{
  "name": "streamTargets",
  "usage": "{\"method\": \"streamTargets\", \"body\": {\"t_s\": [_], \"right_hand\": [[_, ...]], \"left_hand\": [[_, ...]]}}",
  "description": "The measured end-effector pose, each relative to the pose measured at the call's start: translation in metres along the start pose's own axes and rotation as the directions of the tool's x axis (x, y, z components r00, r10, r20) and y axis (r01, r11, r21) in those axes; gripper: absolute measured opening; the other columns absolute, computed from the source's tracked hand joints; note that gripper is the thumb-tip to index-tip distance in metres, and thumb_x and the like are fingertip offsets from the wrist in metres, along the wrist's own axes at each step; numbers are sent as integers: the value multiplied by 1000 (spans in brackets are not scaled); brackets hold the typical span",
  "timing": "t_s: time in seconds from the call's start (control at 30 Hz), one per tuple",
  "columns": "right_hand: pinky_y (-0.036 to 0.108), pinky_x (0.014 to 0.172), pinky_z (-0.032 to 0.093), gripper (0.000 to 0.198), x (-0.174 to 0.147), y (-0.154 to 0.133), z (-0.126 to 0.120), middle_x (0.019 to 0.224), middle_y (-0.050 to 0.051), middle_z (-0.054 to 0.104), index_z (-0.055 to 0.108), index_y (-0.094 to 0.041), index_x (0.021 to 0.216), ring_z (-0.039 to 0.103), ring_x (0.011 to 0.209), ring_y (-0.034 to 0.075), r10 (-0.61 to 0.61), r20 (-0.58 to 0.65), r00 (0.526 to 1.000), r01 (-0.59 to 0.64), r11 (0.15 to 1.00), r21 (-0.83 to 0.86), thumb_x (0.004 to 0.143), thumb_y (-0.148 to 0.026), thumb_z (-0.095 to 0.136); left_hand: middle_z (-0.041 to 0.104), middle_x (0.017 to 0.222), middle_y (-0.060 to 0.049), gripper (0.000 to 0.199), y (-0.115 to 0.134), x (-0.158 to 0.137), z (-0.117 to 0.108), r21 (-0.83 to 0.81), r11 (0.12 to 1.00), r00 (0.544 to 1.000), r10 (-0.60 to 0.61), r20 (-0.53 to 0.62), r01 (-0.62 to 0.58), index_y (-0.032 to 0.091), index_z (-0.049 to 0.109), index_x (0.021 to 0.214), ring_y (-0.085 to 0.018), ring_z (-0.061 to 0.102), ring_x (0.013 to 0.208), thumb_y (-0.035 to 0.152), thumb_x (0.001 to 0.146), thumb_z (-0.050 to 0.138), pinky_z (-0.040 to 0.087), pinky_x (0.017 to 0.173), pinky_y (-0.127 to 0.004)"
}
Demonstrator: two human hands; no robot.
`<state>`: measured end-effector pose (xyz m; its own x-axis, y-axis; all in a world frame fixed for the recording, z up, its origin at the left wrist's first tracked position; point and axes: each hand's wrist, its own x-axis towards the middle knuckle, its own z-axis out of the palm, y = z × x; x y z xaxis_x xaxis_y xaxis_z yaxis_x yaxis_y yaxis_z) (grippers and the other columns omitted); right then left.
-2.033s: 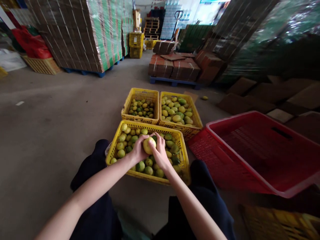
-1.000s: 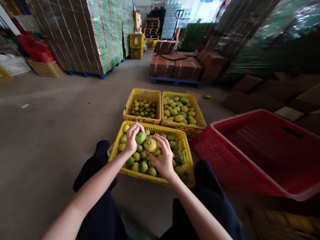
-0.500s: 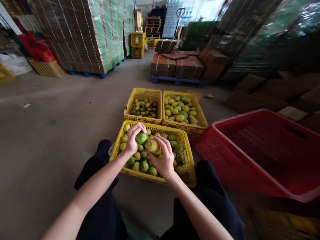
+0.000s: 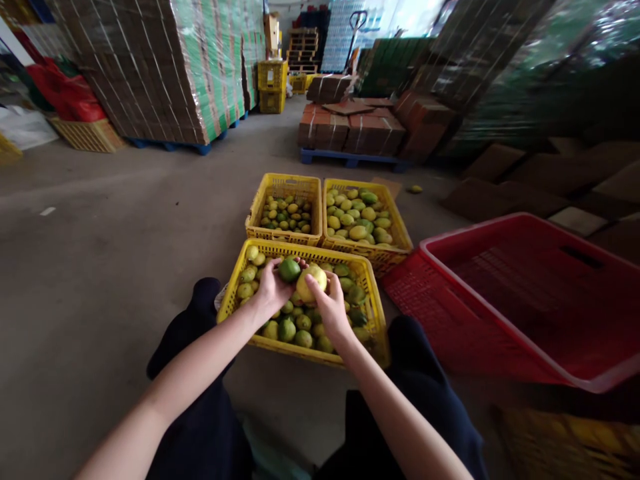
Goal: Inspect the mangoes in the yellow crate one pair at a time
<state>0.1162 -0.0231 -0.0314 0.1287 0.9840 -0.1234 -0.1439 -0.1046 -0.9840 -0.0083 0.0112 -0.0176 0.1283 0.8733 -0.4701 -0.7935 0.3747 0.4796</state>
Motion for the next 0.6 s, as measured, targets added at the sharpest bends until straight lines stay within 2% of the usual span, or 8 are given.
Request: {"method": "streamTargets", "body": {"t_s": [0.17, 0.33, 0.47, 0.53, 0.6], "right_hand": [[37, 58, 66, 47, 7, 1, 3, 94, 5, 73, 61, -24, 96, 73, 79, 24, 242, 13, 970, -239, 948, 212, 74, -63, 78], [24, 45, 59, 33, 11, -6, 5, 70, 1, 71, 67, -20, 90, 63, 50, 13, 448, 107, 888, -454, 812, 367, 89, -53, 70], [20, 41, 52, 21, 12, -10, 6, 66, -1, 71, 67, -20, 87, 60, 46, 11, 492, 137, 860, -488, 713, 504, 97, -38, 62], [21, 41, 53, 18, 15, -9, 4, 68, -2, 73, 67, -21, 86, 63, 49, 13, 498, 145, 855, -486, 673, 558, 96, -36, 64], [23, 45, 55, 13, 18, -5, 1, 70, -3, 74, 67, -23, 87, 66, 54, 14, 464, 149, 873, -457, 672, 583, 92, -35, 68]], "left_hand": [[74, 100, -16, 23, -5, 2, -3, -24, 999, 998, -48, -37, 47, 18, 66, 92, -33, 71, 105, 35, 86, 52, 63, 87, -46], [74, 99, -14, 26, 0, -1, 5, -131, 986, 977, -122, -177, 99, 16, 65, 107, -26, 75, 92, 25, 97, 43, 66, 74, -37], [73, 92, -11, 26, 4, -6, 12, -195, 978, 961, -122, -246, 74, 14, 63, 111, -22, 75, 84, 23, 103, 41, 65, 68, -30], [71, 87, -9, 23, 5, -8, 14, -192, 980, 960, -96, -264, 46, 14, 64, 110, -20, 73, 79, 20, 102, 43, 65, 66, -28], [70, 81, -6, 22, 7, -11, 16, -179, 983, 967, -73, -243, 29, 15, 65, 106, -17, 71, 71, 18, 103, 43, 64, 62, -26]]}}
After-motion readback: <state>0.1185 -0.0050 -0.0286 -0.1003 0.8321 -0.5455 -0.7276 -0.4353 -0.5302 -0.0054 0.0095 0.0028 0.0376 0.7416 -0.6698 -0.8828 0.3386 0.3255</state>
